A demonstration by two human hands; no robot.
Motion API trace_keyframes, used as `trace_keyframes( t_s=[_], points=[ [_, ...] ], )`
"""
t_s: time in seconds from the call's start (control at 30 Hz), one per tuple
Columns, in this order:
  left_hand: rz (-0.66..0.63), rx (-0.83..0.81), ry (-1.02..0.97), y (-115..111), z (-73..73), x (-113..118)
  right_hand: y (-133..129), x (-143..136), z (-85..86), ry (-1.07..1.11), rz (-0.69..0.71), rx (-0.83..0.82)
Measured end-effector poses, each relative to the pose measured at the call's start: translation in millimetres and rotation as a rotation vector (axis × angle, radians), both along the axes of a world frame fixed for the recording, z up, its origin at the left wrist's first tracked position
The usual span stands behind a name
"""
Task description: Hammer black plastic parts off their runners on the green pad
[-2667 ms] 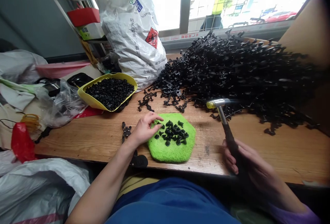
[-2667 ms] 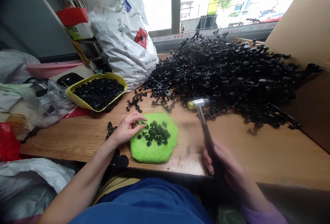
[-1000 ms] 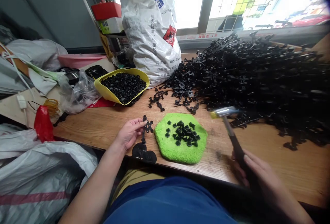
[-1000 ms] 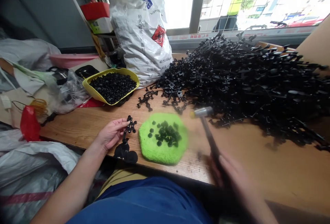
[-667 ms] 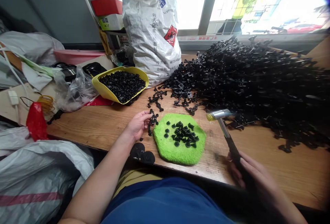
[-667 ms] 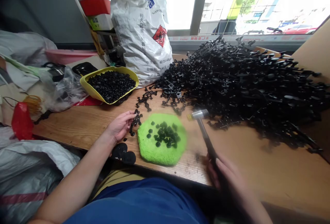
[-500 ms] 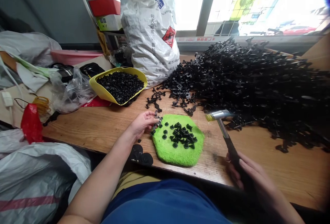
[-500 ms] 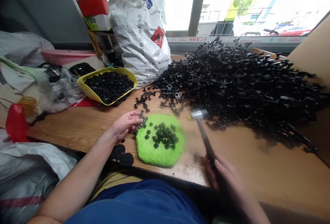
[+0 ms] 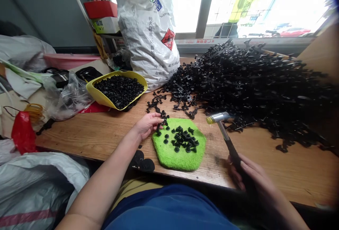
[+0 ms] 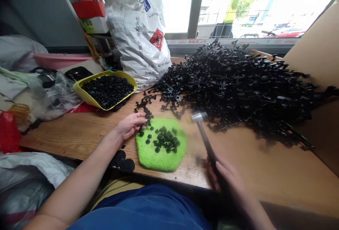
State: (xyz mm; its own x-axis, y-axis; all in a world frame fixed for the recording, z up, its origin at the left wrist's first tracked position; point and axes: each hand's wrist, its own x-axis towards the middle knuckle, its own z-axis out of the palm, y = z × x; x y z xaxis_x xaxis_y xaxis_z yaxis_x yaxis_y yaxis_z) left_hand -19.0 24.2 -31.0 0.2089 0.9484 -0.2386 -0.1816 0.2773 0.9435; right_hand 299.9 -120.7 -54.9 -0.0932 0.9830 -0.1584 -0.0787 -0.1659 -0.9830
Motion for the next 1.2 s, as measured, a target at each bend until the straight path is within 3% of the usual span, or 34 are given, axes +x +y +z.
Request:
trace_keyframes(
  t_s=[0.4,0.6,0.83,0.93,1.07,1.2],
  points=[
    [-0.003,0.019,0.067,3.4,-3.9,8.7,0.1,0.5,-4.5,-0.145,-0.013,0.032],
    [0.032,0.034,0.116,2.9,-5.1,11.1,0.7,-9.3,15.7,-0.322,0.001,0.064],
    [0.076,0.150,0.065,2.2,-8.9,13.8,27.6,-30.1,53.1,-0.563,0.116,0.351],
    [0.078,0.164,0.067,2.9,-9.8,14.3,44.3,-42.9,54.3,-0.651,0.184,0.476],
    [0.077,0.165,0.079,4.2,-12.1,13.7,53.8,-54.4,53.6,-0.977,0.294,0.612],
    [0.080,0.173,0.053,3.7,-12.7,14.0,50.9,-57.9,57.0,-1.058,0.191,0.698]
  ],
)
